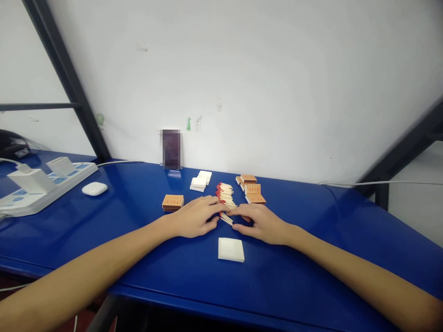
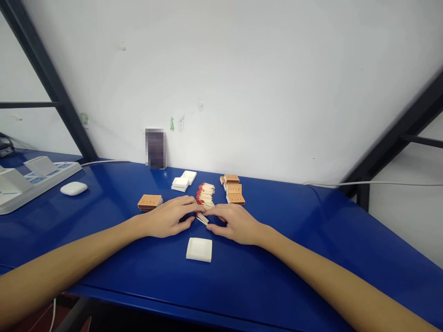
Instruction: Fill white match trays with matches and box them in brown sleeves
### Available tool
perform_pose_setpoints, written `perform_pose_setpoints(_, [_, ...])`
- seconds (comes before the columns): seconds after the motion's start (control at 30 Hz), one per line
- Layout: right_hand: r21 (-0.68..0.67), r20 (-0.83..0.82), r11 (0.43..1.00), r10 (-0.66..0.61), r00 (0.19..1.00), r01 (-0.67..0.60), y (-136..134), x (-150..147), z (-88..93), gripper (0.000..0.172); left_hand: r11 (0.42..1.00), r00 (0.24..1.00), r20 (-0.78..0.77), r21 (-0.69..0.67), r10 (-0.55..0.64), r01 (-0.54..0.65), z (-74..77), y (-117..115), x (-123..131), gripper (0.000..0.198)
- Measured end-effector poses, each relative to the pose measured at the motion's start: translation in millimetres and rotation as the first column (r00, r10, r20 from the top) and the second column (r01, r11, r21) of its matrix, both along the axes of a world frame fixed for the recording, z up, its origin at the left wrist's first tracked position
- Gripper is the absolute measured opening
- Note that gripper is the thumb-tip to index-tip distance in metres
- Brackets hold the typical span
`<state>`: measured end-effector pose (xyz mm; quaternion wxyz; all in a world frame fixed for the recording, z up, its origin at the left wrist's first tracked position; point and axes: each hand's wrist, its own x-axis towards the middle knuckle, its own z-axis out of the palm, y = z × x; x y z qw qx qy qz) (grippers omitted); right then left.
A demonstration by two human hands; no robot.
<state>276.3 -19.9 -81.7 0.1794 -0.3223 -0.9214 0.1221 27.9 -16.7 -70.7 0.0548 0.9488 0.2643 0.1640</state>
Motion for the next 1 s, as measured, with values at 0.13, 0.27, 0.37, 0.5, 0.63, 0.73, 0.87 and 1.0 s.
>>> perform_pose_setpoints(0.13, [-0.005, 0.000, 1.000, 0.011, 1.000, -0.011, 0.6, -0.2, 0.2, 0.031, 1.000, 1.000, 0.020, 0.000, -0.007, 0.007, -1.1, 0.4, -0.4, 0.038])
perform_pose_setpoints(0.27, [-0.014, -0.008, 1.000, 0.020, 1.000, -0.020, -0.5, 0.1, 0.7, 0.034, 1.000, 1.000, 0.027, 0.005, -0.013, 0.013, -2.7, 1.3, -0.9, 0.038])
perform_pose_setpoints(0.37, [-0.015, -0.008, 1.000, 0.017, 1.000, -0.017, -1.2, -0.1, 1.1, 0.035, 1.000, 0.999, 0.028, 0.005, -0.020, 0.020, -2.7, 1.5, -0.8, 0.037])
perform_pose_setpoints(0.5, [-0.003, -0.004, 1.000, 0.015, 1.000, -0.015, -0.9, -0.4, 0.9, 0.034, 1.000, 0.999, 0.023, 0.005, -0.029, 0.029, -1.7, 1.1, -0.4, 0.038])
perform_pose_setpoints(0.63, [0.008, 0.005, 1.000, 0.019, 1.000, -0.019, 0.4, -0.1, 0.2, 0.032, 0.999, 0.999, 0.020, -0.001, -0.037, 0.037, -0.8, 1.0, -0.5, 0.036])
perform_pose_setpoints(0.73, [0.015, 0.011, 1.000, 0.016, 1.000, -0.016, 0.6, 0.1, 0.5, 0.033, 0.999, 0.999, 0.013, -0.002, -0.038, 0.038, 0.4, 0.4, -0.2, 0.036])
perform_pose_setpoints(0.87, [0.017, 0.009, 1.000, 0.015, 1.000, -0.016, 0.2, -0.1, 1.2, 0.035, 1.000, 1.000, 0.002, -0.007, -0.024, 0.024, 2.7, -1.2, 0.6, 0.038])
perform_pose_setpoints(1.0, [0.008, 0.007, 1.000, 0.014, 1.000, -0.014, 0.1, 0.0, 1.0, 0.034, 0.999, 0.999, 0.001, -0.014, -0.041, 0.041, 3.6, -1.5, 0.0, 0.042])
